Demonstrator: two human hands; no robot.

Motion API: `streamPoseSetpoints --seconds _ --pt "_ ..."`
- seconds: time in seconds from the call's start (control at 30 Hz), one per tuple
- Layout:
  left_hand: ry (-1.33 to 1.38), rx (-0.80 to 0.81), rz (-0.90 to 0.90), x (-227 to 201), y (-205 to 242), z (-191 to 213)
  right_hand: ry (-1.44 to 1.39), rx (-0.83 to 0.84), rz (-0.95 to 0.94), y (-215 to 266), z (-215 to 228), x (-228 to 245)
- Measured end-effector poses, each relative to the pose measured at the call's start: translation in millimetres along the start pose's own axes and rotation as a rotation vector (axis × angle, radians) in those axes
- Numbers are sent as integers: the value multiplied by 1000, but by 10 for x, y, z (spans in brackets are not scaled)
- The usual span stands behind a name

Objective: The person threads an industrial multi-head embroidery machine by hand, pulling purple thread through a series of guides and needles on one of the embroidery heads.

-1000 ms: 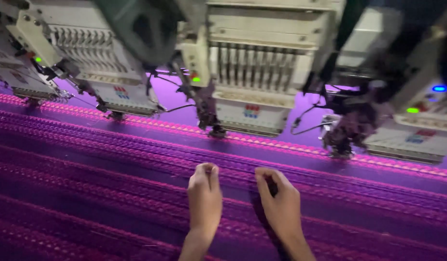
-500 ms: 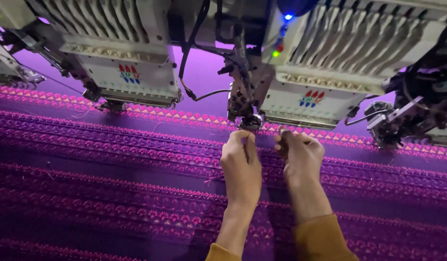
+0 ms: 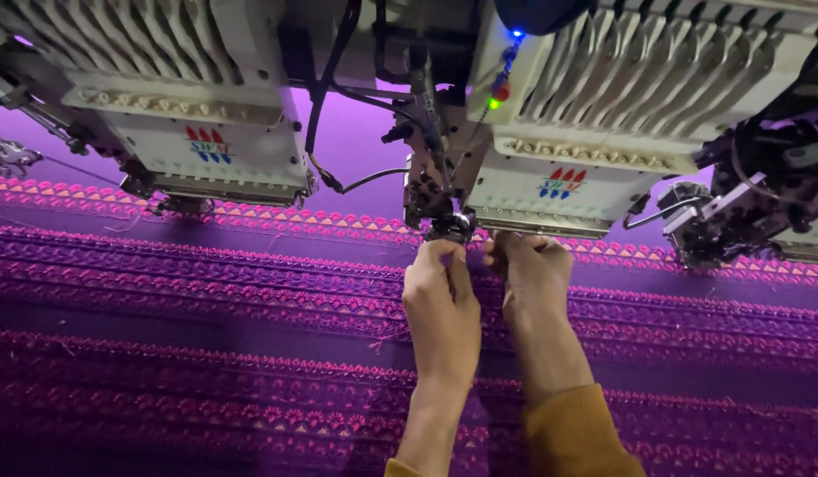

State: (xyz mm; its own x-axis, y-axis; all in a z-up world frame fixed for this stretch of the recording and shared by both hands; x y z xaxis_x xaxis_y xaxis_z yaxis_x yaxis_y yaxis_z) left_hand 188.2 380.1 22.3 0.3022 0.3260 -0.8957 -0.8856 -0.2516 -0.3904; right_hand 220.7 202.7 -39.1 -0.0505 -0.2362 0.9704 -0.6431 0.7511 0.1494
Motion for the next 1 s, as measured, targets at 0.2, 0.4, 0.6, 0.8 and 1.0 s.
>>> streamPoseSetpoints --seconds 0.2,0.4,0.6,0.8,1.0 --pt "24 -1 -11 6 37 -55 76 23 55 63 54 123" --pt "5 18 -11 -25 -32 -32 183 39 146 121 160 216" --pt "15 162 188 98 2 -131 270 162 224 368 561 291" --pt "-73 565 391 -65 63 -367 187 593 142 822 493 474" --pt "286 635 686 -176 166 -364 143 875 28 841 487 530"
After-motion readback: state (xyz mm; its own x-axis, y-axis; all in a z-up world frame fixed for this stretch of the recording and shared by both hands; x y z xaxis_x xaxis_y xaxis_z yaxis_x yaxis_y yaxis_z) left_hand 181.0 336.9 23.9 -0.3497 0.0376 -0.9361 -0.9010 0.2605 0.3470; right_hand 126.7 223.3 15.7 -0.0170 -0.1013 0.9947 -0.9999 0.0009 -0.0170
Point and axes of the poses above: each hand's wrist, its own y-axis away from the middle knuckle, its own z-axis out of the back of the hand, x = y × z, the point moved 8 cm from there along -y, towards the middle knuckle
